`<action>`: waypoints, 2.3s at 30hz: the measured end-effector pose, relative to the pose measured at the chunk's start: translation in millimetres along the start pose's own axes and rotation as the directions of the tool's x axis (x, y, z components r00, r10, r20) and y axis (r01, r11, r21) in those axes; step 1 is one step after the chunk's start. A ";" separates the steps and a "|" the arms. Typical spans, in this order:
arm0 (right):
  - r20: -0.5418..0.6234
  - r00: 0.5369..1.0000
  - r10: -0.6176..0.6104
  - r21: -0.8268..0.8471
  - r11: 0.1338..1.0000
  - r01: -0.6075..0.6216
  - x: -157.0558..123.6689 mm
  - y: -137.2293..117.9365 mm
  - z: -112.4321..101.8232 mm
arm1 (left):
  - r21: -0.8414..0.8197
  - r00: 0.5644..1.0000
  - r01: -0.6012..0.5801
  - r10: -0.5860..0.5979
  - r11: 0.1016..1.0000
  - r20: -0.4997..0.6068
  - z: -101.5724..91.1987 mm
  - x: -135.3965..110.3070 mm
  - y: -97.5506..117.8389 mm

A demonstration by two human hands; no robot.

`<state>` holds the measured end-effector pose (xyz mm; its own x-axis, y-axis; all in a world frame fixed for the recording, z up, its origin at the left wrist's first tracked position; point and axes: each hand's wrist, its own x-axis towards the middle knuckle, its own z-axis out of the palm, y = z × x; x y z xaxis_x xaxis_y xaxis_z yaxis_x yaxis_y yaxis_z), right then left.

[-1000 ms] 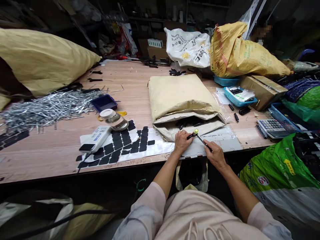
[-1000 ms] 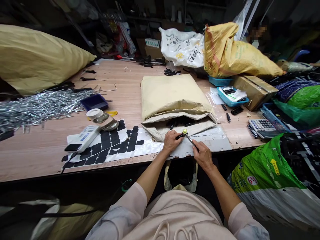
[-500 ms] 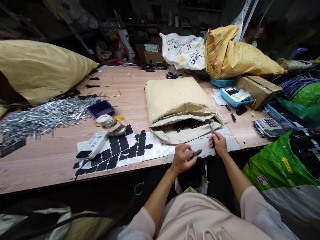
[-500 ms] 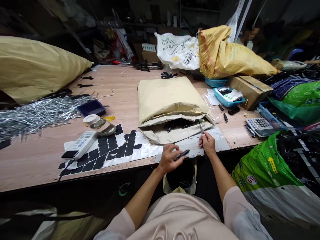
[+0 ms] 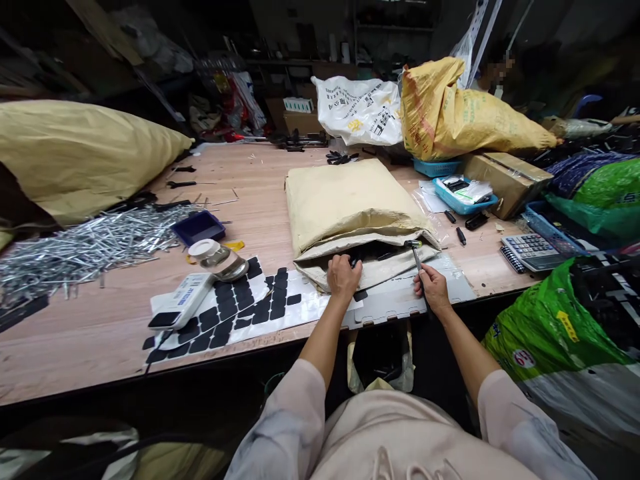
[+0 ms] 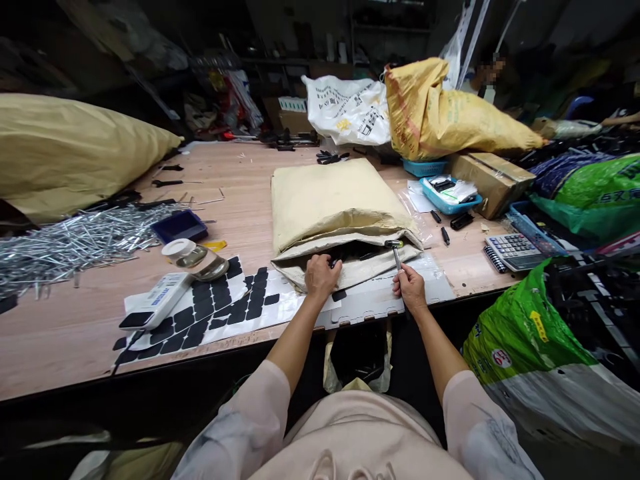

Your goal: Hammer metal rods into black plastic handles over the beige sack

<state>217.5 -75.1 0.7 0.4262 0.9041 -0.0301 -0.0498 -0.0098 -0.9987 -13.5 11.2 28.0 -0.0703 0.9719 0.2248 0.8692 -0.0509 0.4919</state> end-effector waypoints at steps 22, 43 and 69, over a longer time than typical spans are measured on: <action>-0.022 1.000 -0.019 -0.091 0.996 0.017 -14.3 -5.3 -2.4 | -0.250 0.953 -0.178 0.230 0.952 0.197 25.7 -32.6 -3.7; 0.336 0.829 -0.447 -0.697 0.474 0.538 -59.2 -12.3 10.4 | -0.273 0.953 -0.126 0.193 0.954 0.233 23.6 -31.3 0.5; -0.009 1.000 -0.001 -0.015 1.000 0.001 -8.1 1.5 4.9 | -0.360 0.899 -0.336 0.411 0.871 0.154 -6.0 -55.9 -1.5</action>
<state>209.6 -80.4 -0.4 0.4339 0.9005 -0.0296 -0.0360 -0.0155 -0.9992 -13.9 -44.4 19.8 0.3693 0.8880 0.2740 0.6042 -0.4535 0.6552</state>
